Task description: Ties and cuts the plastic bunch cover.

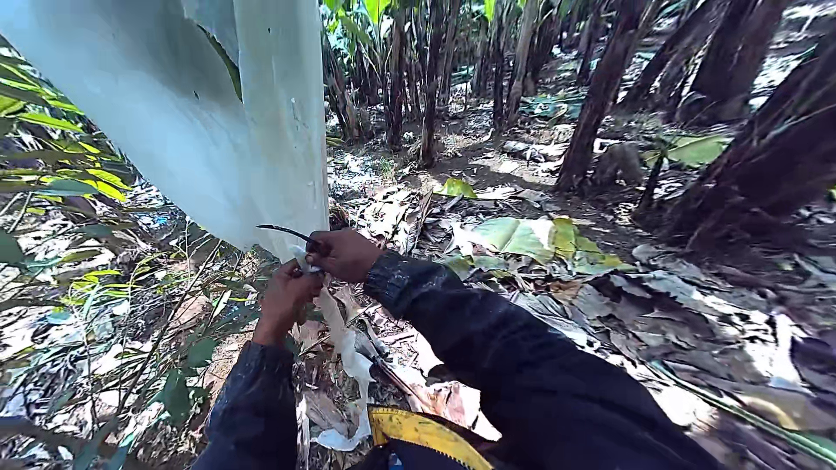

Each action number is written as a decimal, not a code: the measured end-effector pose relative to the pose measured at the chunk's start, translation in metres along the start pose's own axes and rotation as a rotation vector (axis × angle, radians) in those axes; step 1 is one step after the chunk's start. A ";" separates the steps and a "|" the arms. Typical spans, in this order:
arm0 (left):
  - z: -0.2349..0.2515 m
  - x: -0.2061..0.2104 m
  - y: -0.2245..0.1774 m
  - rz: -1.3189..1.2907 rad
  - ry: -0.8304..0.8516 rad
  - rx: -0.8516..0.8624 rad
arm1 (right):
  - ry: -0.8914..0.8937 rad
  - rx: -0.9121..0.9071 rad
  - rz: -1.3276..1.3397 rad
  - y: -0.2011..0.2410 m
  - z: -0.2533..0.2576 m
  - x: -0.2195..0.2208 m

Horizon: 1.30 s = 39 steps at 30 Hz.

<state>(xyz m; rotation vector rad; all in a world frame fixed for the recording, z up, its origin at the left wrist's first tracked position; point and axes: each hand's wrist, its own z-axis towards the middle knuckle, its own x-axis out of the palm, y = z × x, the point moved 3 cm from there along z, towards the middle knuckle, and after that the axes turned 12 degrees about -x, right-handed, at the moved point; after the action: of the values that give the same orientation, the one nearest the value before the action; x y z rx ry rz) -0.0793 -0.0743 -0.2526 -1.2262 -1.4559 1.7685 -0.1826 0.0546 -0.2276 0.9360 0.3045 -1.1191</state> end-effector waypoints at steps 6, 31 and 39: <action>-0.007 -0.001 -0.003 0.304 -0.486 0.283 | -0.173 0.120 0.179 0.014 0.007 0.013; -0.068 0.093 0.033 -0.480 -0.039 0.074 | -0.249 -0.293 0.548 -0.030 -0.102 -0.006; -0.098 0.073 0.009 -0.494 -0.086 0.085 | -0.103 -0.146 0.298 0.016 -0.075 -0.043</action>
<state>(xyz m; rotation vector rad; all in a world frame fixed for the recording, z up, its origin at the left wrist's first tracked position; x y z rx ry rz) -0.0231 0.0305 -0.2838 -0.6754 -1.5505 1.5335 -0.1706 0.1408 -0.2378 0.7630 0.1538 -0.8556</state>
